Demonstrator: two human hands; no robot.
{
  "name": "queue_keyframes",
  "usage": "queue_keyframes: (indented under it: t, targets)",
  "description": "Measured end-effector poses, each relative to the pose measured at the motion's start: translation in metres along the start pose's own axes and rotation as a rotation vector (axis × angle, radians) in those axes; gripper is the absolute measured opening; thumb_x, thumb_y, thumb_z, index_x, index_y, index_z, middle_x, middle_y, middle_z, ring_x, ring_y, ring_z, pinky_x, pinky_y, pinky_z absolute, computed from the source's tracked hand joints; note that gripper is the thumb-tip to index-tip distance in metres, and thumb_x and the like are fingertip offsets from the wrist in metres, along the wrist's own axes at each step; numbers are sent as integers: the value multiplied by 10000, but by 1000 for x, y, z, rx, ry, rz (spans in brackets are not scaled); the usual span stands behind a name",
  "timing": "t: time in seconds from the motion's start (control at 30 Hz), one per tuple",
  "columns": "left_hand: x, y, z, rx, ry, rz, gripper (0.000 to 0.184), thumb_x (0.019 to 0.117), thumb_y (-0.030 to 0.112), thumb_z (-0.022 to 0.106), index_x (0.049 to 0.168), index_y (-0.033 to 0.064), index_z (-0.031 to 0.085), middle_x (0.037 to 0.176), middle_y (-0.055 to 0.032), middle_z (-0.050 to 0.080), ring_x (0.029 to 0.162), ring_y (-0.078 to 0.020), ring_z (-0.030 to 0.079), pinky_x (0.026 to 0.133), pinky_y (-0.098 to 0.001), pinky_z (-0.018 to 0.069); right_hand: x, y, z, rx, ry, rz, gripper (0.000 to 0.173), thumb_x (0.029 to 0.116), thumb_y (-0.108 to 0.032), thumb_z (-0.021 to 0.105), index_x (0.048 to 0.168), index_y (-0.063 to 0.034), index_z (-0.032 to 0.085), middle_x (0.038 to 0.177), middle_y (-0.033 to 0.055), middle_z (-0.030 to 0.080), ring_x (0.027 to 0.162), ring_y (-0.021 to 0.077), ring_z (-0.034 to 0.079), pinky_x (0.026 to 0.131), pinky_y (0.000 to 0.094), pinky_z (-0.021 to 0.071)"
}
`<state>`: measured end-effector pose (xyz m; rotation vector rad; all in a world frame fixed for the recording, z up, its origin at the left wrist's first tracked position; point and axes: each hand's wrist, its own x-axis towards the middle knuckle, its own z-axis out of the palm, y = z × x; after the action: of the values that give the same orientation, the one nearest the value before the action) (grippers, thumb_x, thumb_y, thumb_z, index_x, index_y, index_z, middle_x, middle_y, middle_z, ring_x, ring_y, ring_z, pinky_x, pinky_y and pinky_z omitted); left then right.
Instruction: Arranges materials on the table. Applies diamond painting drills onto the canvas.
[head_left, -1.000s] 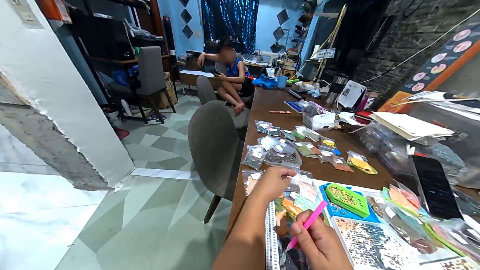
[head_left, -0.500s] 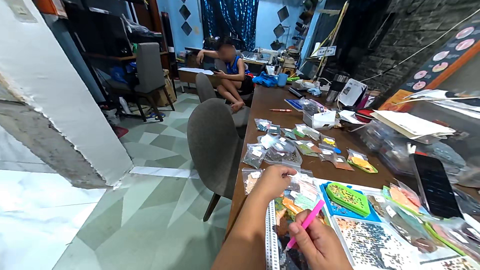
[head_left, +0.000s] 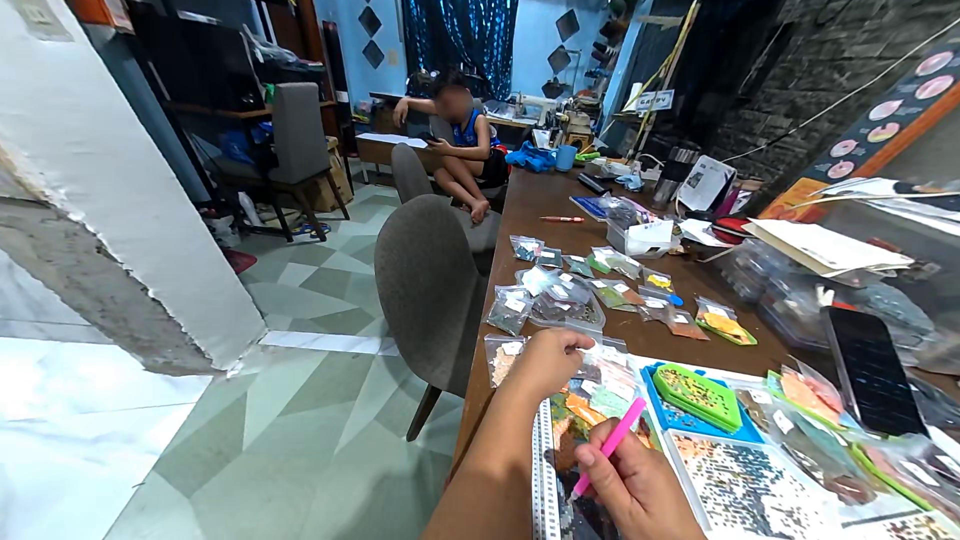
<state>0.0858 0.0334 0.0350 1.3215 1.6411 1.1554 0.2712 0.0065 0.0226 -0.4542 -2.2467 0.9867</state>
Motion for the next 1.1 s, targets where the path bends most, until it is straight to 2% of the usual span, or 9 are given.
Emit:
queue_keyframes:
  t: [0.57,0.73,0.97,1.1]
  targets:
    - [-2,3,-1,27,7,-1,247,1033,61,552,1224,57,709,1198,-113,672,993,-189,646,898,-385,527,0,-2,2,-28,-13,-24,359,1075,-364,507,959,-28,553,648,17,553,543,14,548,520,180,481]
    - [-2,3,0,19,9,-9,242,1033,59,550,1215,58,711,1174,-112,674,963,-187,639,871,-382,526,2,-5,2,-114,-35,-50,366,1080,-363,493,965,-22,560,626,41,546,526,71,551,504,226,476]
    - [-4,2,-3,47,8,24,237,1032,76,567,1223,48,704,1205,-103,670,1014,-175,647,918,-374,527,2,-10,2,-83,-39,-13,352,1061,-314,536,955,16,599,627,79,577,528,145,580,505,311,498]
    - [-3,0,-2,41,43,4,230,1027,56,568,1207,48,709,1155,-102,677,953,-168,641,874,-361,528,2,-6,3,-74,-47,-3,409,1069,-377,505,960,8,595,626,73,577,523,142,582,499,314,498]
